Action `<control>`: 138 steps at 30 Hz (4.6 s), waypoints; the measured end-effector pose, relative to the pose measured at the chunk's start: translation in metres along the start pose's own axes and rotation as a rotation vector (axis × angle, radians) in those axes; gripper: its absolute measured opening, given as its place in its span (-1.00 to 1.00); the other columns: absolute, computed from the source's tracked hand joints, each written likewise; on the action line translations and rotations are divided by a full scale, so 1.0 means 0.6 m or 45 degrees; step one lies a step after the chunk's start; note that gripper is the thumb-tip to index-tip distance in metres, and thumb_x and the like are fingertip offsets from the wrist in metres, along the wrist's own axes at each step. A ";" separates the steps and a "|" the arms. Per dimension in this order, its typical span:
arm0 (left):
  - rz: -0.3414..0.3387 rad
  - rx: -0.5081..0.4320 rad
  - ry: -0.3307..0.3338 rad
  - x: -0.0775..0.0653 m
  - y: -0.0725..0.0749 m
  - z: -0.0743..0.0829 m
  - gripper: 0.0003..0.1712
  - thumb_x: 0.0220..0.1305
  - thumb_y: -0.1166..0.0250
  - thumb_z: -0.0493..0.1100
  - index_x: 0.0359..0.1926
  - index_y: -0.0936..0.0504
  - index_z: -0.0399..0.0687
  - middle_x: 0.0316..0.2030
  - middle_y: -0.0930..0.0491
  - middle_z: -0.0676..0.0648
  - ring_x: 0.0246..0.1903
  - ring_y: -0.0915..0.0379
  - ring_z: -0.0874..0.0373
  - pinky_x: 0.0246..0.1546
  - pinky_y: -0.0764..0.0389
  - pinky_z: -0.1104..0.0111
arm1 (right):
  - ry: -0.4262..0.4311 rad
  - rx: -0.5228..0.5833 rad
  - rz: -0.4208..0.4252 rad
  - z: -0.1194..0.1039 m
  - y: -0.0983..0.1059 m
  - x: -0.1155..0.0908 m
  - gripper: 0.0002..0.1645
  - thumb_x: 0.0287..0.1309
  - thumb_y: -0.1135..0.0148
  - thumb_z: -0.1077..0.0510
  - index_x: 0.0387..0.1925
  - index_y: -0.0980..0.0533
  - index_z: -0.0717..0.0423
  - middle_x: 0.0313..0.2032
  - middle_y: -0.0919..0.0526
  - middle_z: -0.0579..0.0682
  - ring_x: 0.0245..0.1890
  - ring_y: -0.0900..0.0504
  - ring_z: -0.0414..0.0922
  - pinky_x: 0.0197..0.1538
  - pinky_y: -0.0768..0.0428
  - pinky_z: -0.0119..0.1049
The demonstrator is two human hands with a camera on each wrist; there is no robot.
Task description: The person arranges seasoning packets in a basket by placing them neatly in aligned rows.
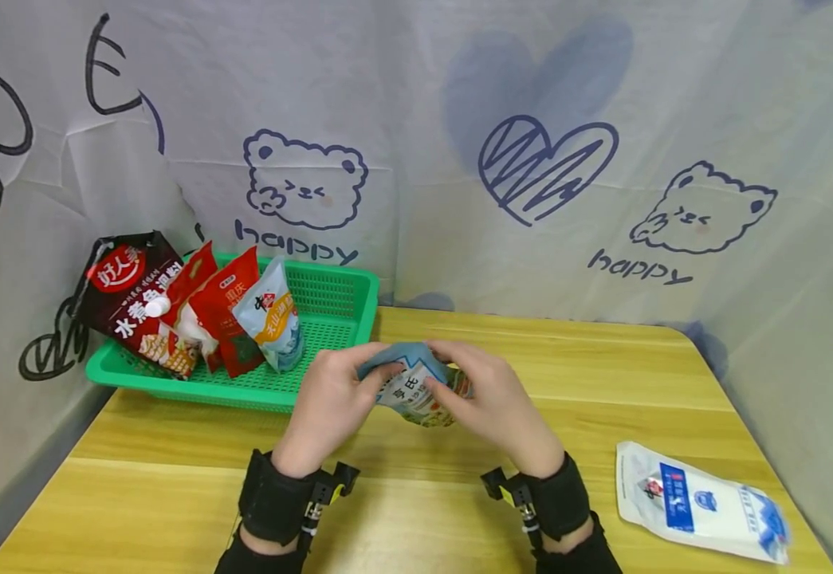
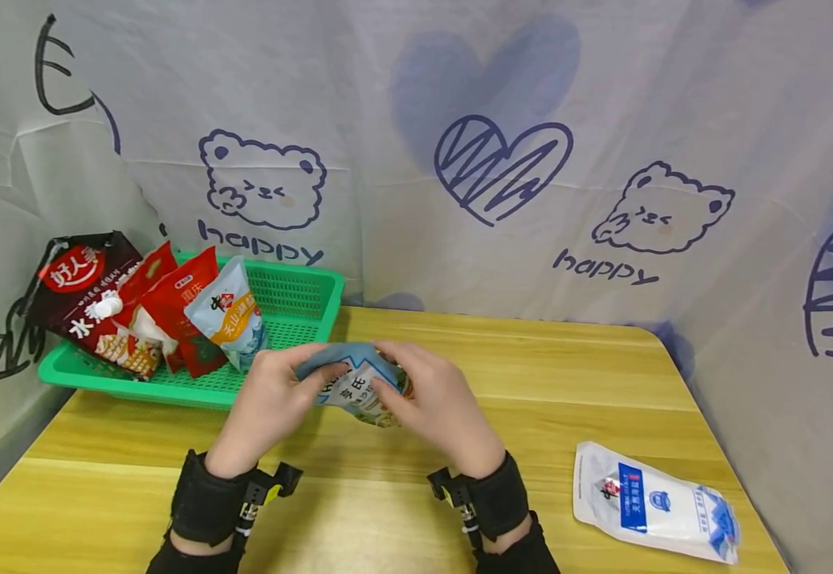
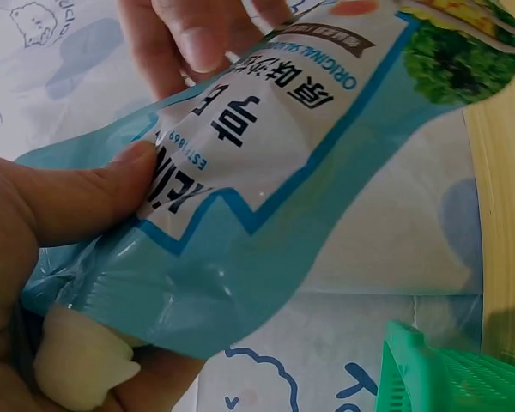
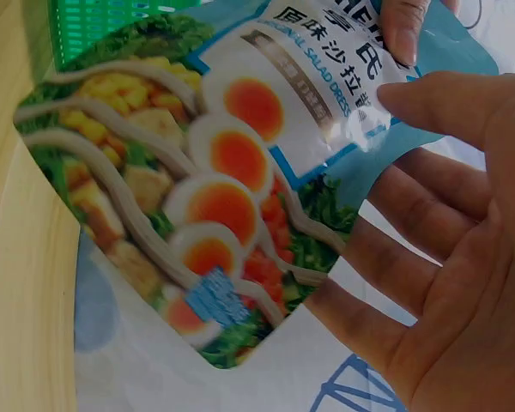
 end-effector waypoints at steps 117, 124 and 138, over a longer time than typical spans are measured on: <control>0.028 0.375 0.673 0.081 0.122 -0.203 -0.79 0.34 -0.23 -0.38 -0.11 -0.39 -0.40 -0.18 -0.45 -0.38 -0.23 -0.44 -0.28 -0.20 -0.51 0.00 | -0.919 1.089 0.071 0.066 -0.231 0.021 -0.27 0.30 -0.37 0.33 0.44 -0.35 0.34 0.00 -0.62 0.25 -0.29 -0.78 0.00 -0.04 -0.74 0.04; -0.062 0.420 0.704 0.081 0.124 -0.202 -0.78 0.31 -0.21 -0.38 -0.10 -0.40 -0.45 -0.24 -0.44 -0.36 -0.27 -0.45 -0.27 -0.28 -0.55 0.00 | -0.928 1.087 0.065 0.067 -0.228 0.022 -0.28 0.29 -0.38 0.35 0.43 -0.36 0.35 0.00 -0.63 0.25 -0.28 -0.79 0.01 -0.06 -0.75 0.00; -0.180 0.478 0.742 0.066 0.130 -0.195 -0.57 0.27 -0.31 -0.35 0.07 -0.40 -0.48 -0.05 -0.53 -0.47 -0.18 -0.56 -0.32 -0.23 -0.71 -0.06 | -0.905 1.060 0.072 0.072 -0.221 0.025 -0.28 0.29 -0.37 0.35 0.42 -0.35 0.39 0.03 -0.63 0.31 -0.30 -0.79 -0.02 -0.08 -0.76 -0.04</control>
Point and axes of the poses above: each hand's wrist, its own x-axis towards the middle knuckle, its own y-axis out of the back of the hand, z = x × y, the point moved 8 cm from there along x, towards the middle knuckle
